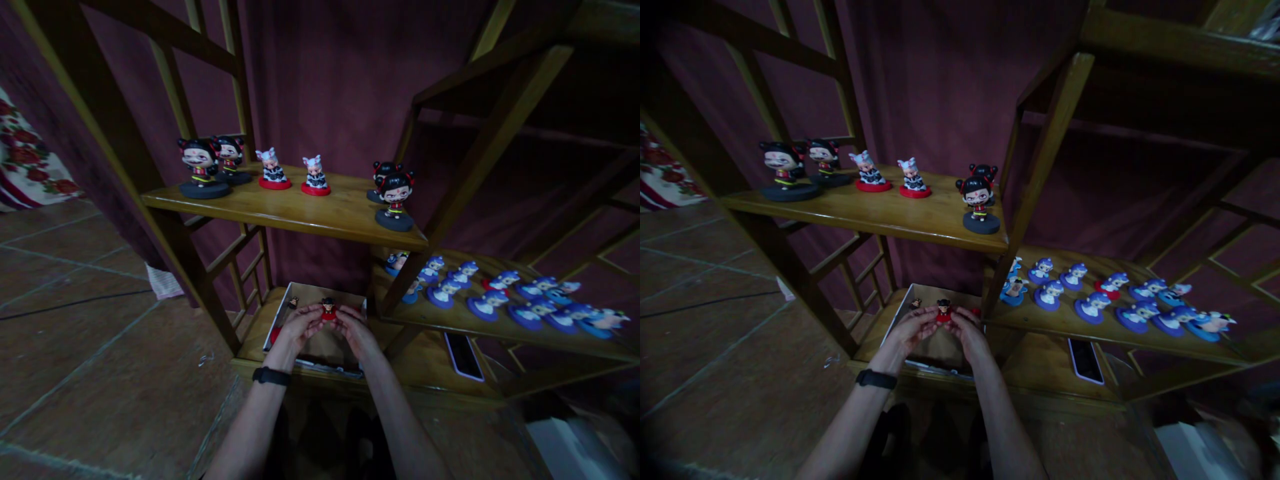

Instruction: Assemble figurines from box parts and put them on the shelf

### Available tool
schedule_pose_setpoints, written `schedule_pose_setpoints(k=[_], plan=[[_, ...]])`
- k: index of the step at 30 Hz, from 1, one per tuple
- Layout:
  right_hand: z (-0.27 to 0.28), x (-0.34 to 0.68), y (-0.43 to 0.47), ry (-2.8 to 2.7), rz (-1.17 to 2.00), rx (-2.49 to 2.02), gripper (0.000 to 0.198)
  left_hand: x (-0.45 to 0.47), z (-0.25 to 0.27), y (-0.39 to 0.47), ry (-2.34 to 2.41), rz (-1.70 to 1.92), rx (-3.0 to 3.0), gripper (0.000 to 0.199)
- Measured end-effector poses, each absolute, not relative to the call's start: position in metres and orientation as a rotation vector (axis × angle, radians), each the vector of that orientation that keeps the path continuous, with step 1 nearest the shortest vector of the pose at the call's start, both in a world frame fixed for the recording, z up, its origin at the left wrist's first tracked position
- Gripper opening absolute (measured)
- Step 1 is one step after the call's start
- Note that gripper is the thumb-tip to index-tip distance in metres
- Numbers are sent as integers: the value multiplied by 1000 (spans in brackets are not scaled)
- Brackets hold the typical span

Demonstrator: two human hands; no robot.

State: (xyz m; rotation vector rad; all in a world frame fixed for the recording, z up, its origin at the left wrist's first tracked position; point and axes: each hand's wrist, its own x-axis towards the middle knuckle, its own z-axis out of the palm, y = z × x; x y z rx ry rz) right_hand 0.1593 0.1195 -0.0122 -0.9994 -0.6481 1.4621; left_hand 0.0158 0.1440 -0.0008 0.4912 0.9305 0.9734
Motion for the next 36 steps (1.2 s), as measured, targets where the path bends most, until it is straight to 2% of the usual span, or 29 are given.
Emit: schedule_pose_setpoints(k=[11,36], plan=[[0,156,115,-729,1463,-987,34,19,1,142,934,985,450,13],[-10,153,119,-658,1436,-976,23,24,-5,142,993,1039,630,29]])
